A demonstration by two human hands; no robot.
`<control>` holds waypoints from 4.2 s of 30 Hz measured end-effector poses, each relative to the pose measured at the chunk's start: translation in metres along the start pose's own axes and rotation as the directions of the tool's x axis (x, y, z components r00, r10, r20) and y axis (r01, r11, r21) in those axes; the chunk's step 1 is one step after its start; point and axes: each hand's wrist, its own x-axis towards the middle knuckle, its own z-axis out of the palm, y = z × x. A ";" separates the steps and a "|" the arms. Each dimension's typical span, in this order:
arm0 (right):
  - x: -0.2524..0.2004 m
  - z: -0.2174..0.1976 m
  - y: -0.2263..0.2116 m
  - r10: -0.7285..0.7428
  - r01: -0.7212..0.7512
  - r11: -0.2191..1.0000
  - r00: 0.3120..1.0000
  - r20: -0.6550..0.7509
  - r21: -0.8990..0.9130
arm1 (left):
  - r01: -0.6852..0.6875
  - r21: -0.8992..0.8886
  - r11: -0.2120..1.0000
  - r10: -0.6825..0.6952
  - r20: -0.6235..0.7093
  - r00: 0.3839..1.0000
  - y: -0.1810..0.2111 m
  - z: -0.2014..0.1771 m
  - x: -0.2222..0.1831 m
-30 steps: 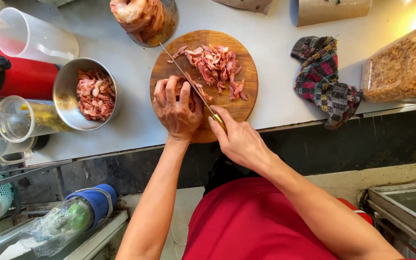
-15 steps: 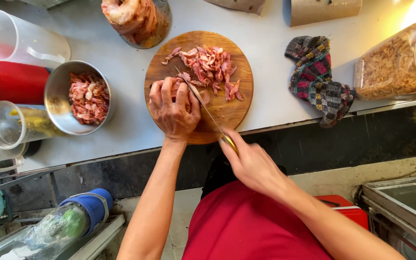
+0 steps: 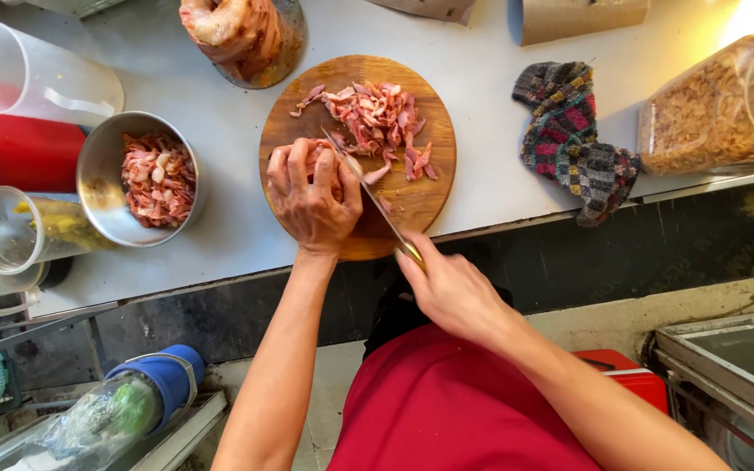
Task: Cutting slices of cooked meat on a wooden cutting board using a cleaver.
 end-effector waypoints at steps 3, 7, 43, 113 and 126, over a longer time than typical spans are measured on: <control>0.037 0.004 -0.003 -0.078 0.077 0.997 0.996 -0.046 -0.028 | -0.007 -0.011 1.000 0.007 0.004 1.000 -0.004 -0.001 -0.002; 0.007 0.000 0.005 -0.004 0.003 1.000 1.000 -0.012 -0.022 | 0.002 -0.023 1.000 -0.003 -0.003 1.000 -0.003 0.001 -0.002; -0.007 -0.003 -0.014 -0.020 0.022 0.999 0.999 -0.042 0.046 | 0.028 0.009 1.000 -0.029 0.058 0.998 -0.010 0.005 -0.008; 0.030 0.010 -0.013 -0.288 0.304 0.952 0.932 -0.220 0.043 | 0.055 -0.006 0.998 -0.055 0.052 0.997 -0.009 0.007 -0.012; 0.034 0.011 -0.012 -0.339 0.361 0.931 0.908 -0.247 0.050 | 0.039 -0.018 0.999 -0.038 0.052 0.998 -0.007 0.004 -0.011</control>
